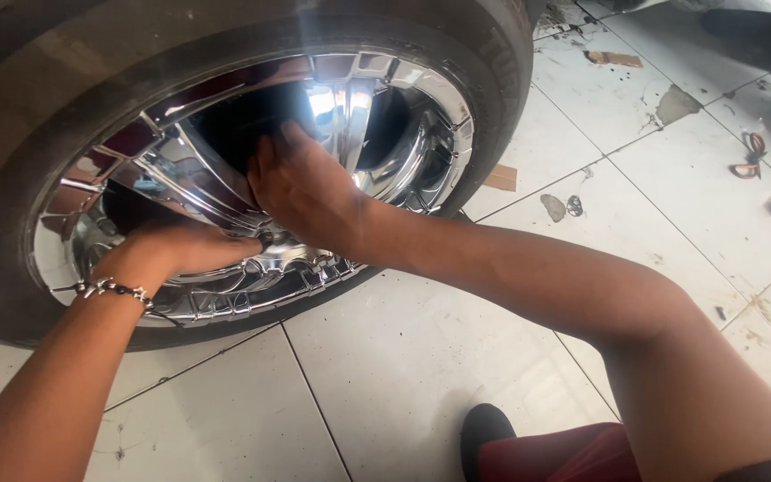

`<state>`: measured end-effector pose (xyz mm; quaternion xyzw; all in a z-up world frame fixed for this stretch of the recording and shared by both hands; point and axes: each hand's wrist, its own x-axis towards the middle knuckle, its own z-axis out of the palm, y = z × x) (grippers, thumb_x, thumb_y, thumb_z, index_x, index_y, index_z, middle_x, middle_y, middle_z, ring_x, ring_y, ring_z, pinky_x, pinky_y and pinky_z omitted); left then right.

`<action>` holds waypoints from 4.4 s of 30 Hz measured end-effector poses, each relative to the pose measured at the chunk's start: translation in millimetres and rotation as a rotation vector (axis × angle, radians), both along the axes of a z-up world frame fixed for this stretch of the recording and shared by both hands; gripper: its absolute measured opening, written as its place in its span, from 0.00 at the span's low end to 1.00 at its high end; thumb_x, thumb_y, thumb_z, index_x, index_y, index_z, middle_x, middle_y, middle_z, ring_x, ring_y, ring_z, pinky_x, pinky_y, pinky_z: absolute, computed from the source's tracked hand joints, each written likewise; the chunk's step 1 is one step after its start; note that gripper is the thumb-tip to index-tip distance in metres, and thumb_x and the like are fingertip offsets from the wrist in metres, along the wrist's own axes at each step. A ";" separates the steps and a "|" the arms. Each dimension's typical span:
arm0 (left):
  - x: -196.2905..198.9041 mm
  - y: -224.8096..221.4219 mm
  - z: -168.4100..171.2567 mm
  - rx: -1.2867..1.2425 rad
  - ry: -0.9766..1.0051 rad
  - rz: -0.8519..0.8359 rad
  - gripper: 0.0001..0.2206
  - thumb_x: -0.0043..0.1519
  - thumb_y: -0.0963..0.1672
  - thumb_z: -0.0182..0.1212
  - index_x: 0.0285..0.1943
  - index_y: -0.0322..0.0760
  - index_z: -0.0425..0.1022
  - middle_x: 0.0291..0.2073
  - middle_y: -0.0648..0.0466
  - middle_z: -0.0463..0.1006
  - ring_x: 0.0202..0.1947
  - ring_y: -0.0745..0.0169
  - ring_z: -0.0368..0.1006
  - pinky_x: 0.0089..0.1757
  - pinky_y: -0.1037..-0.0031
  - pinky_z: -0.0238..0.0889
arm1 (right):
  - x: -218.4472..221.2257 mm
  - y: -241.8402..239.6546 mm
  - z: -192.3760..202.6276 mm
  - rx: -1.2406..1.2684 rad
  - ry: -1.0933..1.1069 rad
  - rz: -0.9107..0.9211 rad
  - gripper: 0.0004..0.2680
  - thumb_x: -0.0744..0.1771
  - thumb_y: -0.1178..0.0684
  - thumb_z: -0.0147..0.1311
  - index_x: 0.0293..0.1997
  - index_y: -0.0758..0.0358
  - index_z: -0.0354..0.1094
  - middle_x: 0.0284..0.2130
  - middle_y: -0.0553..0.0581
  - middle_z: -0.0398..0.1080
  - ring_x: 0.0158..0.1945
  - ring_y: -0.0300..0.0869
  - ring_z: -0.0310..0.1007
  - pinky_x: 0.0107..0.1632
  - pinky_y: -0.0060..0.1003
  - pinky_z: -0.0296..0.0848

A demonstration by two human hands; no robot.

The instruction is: Cleaning a chrome car wheel rim with a cloth and hands.

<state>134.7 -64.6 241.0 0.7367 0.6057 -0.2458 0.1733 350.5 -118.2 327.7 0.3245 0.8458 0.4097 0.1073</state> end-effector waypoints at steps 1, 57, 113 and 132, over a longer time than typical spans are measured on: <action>1.1 0.3 0.4 -0.008 -0.001 0.015 0.42 0.59 0.68 0.43 0.69 0.40 0.73 0.74 0.43 0.61 0.75 0.43 0.55 0.69 0.58 0.49 | 0.8 0.5 -0.4 0.067 -0.038 0.008 0.18 0.63 0.46 0.51 0.56 0.62 0.66 0.48 0.63 0.74 0.51 0.50 0.71 0.51 0.43 0.61; 28.5 -86.8 59.1 0.573 -0.389 -0.023 0.18 0.63 0.54 0.59 0.45 0.39 0.81 0.30 0.45 0.83 0.35 0.43 0.80 0.43 0.58 0.73 | 63.7 3.4 22.1 -0.135 0.299 0.373 0.12 0.66 0.47 0.54 0.44 0.65 0.76 0.41 0.59 0.75 0.59 0.51 0.67 0.72 0.50 0.53; 73.2 -54.9 213.0 1.698 -0.425 -0.121 0.26 0.69 0.55 0.52 0.60 0.28 0.77 0.60 0.36 0.76 0.61 0.35 0.72 0.61 0.53 0.62 | 71.8 50.9 125.5 0.197 1.264 0.400 0.09 0.74 0.54 0.49 0.40 0.69 0.72 0.33 0.65 0.73 0.36 0.58 0.73 0.46 0.48 0.71; 75.0 -51.3 207.2 1.770 -0.499 -0.191 0.24 0.70 0.54 0.53 0.60 0.28 0.77 0.61 0.42 0.76 0.63 0.42 0.73 0.63 0.55 0.63 | 91.0 69.6 105.8 0.187 1.230 0.365 0.08 0.73 0.58 0.51 0.36 0.71 0.65 0.31 0.65 0.68 0.36 0.58 0.70 0.40 0.45 0.65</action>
